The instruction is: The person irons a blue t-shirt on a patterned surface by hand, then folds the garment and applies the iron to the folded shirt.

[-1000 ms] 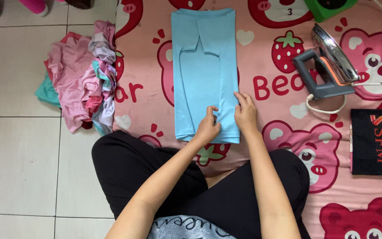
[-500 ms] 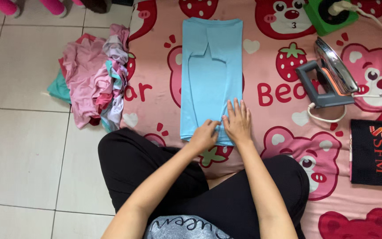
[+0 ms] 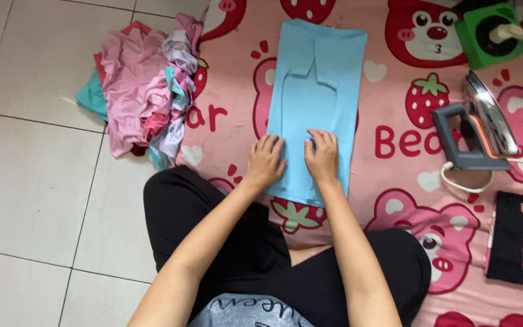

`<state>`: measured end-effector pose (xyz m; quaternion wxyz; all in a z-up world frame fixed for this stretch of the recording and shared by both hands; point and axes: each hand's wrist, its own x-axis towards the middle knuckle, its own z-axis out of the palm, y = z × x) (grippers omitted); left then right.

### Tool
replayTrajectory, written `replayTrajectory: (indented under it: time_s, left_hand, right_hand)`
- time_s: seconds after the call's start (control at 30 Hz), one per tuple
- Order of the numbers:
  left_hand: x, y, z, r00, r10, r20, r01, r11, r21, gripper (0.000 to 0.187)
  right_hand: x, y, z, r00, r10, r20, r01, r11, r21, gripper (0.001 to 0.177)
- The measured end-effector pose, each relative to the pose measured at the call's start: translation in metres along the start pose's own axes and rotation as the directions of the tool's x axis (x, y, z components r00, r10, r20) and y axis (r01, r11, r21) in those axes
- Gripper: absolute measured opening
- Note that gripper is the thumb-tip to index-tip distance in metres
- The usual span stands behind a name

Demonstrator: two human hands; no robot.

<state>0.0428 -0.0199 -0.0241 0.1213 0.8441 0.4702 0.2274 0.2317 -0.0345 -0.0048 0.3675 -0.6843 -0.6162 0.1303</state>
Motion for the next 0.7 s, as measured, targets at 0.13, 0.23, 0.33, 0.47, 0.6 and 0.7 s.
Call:
replayTrajectory:
  time_s: [0.13, 0.23, 0.33, 0.47, 0.6, 0.7]
  left_hand:
    - [0.009, -0.004, -0.008, 0.999, -0.039, 0.017, 0.040, 0.998, -0.049, 0.060]
    - [0.025, -0.006, -0.014, 0.998, -0.063, 0.023, 0.064, 0.996, -0.067, 0.061]
    - [0.039, -0.010, -0.014, 0.997, -0.065, 0.034, 0.068, 0.995, -0.075, 0.060]
    - [0.048, -0.016, -0.010, 0.998, -0.064, 0.021, 0.066, 0.993, -0.095, 0.052]
    - [0.052, -0.017, -0.009, 0.998, -0.059, -0.012, 0.057, 0.994, -0.095, 0.046]
    - [0.055, -0.016, -0.011, 0.997, -0.072, 0.007, 0.072, 0.992, -0.100, 0.040]
  right_hand:
    - [0.041, 0.014, 0.030, 0.997, 0.074, -0.004, -0.073, 0.994, 0.080, 0.024]
    - [0.078, 0.025, 0.049, 0.985, 0.168, -0.047, -0.158, 0.973, 0.167, 0.027]
    - [0.123, 0.026, 0.057, 0.930, 0.368, -0.025, -0.351, 0.903, 0.249, 0.033]
    - [0.169, 0.014, 0.062, 0.810, 0.582, 0.080, -0.585, 0.787, 0.198, 0.039]
    - [0.200, 0.025, 0.084, 0.878, 0.472, -0.083, -0.478, 0.876, -0.062, 0.047]
    - [0.212, 0.042, 0.098, 0.909, 0.408, -0.087, -0.415, 0.906, -0.082, 0.050]
